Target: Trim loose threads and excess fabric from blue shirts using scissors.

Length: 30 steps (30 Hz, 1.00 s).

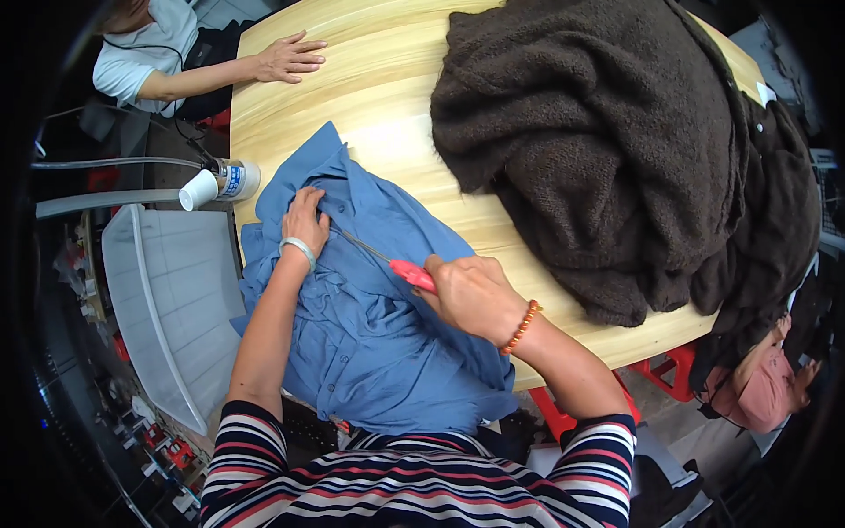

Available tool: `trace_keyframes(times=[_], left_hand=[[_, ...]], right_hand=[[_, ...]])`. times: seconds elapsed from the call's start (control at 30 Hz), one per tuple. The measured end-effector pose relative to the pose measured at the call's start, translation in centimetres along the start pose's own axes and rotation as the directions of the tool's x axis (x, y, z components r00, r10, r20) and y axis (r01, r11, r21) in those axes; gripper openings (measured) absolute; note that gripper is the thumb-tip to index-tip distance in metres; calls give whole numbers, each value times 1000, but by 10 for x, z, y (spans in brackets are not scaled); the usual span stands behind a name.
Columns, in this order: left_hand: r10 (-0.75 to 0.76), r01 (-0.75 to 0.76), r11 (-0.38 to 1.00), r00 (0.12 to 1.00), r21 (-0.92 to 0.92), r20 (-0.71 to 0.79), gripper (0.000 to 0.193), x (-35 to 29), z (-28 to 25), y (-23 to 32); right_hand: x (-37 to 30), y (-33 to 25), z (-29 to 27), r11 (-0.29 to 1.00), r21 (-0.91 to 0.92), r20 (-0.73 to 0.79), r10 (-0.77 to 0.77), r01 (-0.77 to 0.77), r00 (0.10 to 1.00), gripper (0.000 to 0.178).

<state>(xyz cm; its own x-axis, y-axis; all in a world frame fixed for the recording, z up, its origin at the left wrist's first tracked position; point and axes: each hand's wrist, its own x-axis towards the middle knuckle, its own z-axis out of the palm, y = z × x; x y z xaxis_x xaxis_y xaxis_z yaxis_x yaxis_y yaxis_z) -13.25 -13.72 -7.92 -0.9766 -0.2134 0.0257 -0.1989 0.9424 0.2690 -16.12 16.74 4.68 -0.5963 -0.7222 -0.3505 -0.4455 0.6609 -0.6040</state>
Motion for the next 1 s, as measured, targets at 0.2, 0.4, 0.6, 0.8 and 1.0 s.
trace_keyframes(times=[0.2, 0.4, 0.6, 0.8, 1.0], left_hand=[[38, -46, 997, 993, 66, 108, 27, 8, -6, -8], [291, -296, 953, 954, 70, 78, 23, 41, -33, -13], [492, -583, 758, 805, -292, -331, 27, 132, -63, 116], [528, -562, 808, 824, -178, -204, 61, 109, -34, 136], [91, -37, 943, 985, -331, 147, 58, 5, -35, 10]], right_hand=[[22, -6, 21, 994, 42, -77, -97, 100, 992, 27], [12, 17, 25, 987, 158, -184, 69, -40, 981, 27], [-36, 24, 17, 970, 232, -260, 127, -66, 957, 25], [-60, 29, 30, 979, 161, -245, 164, -127, 955, 23], [-62, 33, 34, 970, 160, -224, 218, -185, 950, 24]])
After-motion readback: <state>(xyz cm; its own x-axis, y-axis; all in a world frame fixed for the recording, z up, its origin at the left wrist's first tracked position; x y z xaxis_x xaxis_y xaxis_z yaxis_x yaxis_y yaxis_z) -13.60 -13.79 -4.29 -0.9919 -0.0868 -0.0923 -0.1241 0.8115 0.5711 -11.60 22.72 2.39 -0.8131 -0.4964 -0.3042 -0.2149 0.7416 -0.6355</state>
